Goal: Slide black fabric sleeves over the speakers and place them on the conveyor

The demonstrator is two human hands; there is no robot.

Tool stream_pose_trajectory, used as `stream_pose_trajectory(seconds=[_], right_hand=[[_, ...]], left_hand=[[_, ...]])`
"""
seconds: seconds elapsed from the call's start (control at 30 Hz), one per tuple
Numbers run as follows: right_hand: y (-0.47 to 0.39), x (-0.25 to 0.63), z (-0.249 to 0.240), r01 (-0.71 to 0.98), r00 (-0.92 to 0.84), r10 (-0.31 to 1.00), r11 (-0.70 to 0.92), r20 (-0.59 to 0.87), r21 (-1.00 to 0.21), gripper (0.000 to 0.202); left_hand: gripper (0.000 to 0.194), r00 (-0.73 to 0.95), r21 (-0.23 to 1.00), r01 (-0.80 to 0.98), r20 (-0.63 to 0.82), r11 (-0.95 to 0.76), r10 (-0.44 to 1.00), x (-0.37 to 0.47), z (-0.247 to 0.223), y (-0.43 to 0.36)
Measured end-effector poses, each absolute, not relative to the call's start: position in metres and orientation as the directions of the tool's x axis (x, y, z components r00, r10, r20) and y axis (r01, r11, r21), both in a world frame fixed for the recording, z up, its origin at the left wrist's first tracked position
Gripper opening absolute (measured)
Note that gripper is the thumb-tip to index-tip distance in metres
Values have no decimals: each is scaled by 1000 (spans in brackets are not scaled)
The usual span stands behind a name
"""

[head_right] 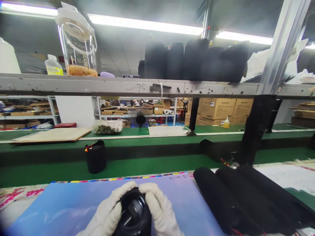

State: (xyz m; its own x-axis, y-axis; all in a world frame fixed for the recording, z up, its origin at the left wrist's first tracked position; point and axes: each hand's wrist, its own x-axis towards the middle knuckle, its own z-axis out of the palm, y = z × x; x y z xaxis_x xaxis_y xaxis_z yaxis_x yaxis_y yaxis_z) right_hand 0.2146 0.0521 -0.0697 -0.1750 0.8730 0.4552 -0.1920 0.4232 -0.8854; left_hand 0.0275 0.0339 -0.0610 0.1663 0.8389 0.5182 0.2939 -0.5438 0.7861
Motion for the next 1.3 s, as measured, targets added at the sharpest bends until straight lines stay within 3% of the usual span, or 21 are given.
stream_pose_trajectory(seconds=[0.1,0.23,0.3,0.4,0.47,0.6,0.8,0.9,1.0,1.17,1.3], right_hand=[[43,221,-74,-136,-286,861,397,420,-908,47],[23,227,-68,17,-281,899,355,336,-935,57],[16,229,-64,25,-277,907,338,318,-941,56],[15,229,-62,-7,-327,897,312,298,-950,69],[18,229,-64,16,-332,910,268,248,-963,77],[22,229,-67,42,-254,918,326,306,-944,67],[27,221,-62,-81,-258,883,385,393,-919,44],[32,218,-66,-117,-222,877,409,425,-905,42],[35,217,-69,-168,-224,908,322,355,-932,50],[34,219,-60,-190,-290,878,337,381,-922,38],[33,218,-55,-148,-275,903,299,330,-943,57]], left_hand=[[44,209,809,314,451,-496,868,21,-54,29],[63,283,771,304,488,-560,826,17,-52,31],[62,294,748,309,512,-587,807,17,-54,32],[52,294,719,323,542,-615,788,18,-58,31],[56,288,747,289,529,-599,798,21,-60,29],[74,238,852,219,425,-474,873,28,-53,24],[74,118,942,165,274,-291,954,33,-34,24],[70,136,958,128,241,-258,961,29,-38,32],[77,210,975,106,171,-196,963,23,-42,36],[66,223,865,292,354,-409,908,23,-40,25],[80,188,844,343,368,-412,911,28,-38,18]])
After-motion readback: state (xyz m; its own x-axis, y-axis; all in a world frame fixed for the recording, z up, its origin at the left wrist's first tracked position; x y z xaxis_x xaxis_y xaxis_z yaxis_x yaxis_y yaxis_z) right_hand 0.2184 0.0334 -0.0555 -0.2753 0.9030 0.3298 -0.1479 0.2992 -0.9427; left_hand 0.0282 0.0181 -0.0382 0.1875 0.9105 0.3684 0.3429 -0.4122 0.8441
